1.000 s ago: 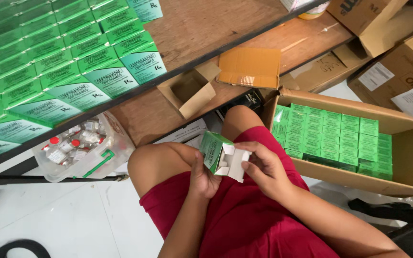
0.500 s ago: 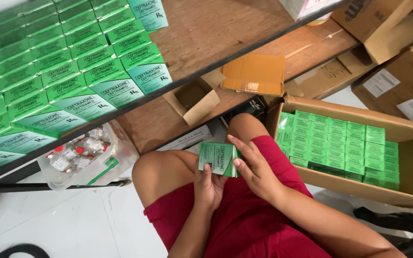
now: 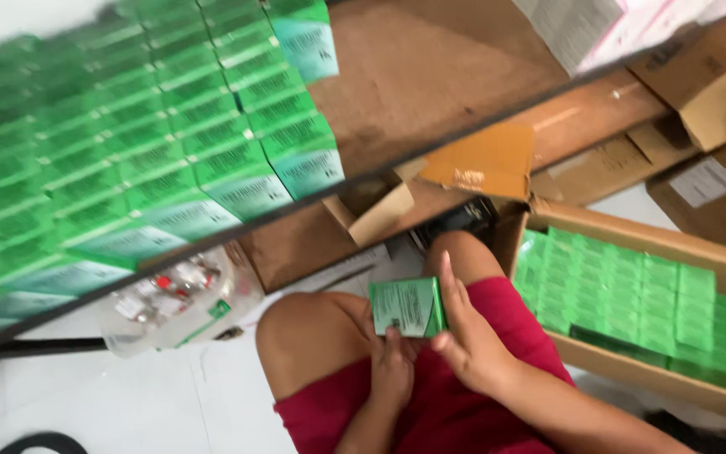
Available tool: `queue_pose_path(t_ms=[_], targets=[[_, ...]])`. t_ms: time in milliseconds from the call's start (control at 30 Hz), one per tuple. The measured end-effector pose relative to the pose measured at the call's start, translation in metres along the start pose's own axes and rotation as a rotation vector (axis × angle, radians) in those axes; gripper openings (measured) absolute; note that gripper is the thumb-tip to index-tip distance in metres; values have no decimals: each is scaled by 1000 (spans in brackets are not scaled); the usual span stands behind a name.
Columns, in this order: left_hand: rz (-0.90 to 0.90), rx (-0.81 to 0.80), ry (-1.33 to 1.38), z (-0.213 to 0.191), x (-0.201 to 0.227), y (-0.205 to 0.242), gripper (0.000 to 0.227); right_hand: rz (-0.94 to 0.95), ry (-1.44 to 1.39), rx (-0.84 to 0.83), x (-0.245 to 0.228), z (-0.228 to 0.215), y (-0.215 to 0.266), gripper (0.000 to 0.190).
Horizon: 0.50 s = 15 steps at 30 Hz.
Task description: The person sits on the floor and repeatedly picks up small green boxes from a cardboard box, briefly turns them over, and places them on a nearby shelf. The person handles the boxes one at a time throughout the clip.
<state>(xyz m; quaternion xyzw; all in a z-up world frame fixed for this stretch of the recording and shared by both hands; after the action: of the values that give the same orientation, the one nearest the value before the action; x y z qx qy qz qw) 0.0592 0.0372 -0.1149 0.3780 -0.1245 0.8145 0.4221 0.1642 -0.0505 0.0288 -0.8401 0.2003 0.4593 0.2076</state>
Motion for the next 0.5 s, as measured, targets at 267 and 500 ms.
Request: queue_pose_path(t_ms=[267,500], targets=[[-138,-102,35,0,9,-17,87,-186,274,526,-48,-79,-97,66],[-281,15,50,2,16,-30,77,-623,297,392,-70,-86,-265,46]])
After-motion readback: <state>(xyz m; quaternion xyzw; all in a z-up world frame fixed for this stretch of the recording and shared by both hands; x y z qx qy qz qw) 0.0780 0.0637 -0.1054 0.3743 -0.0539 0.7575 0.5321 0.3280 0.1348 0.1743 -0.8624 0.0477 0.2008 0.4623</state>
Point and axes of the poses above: each hand's wrist, its own y-axis away from the middle knuckle, its own z-axis out of the palm, x = y × z, the point moved 3 cm from there along -y, towards the middle knuckle, and after that the axes turned 1 degree about -z, right-handed, at the moved point
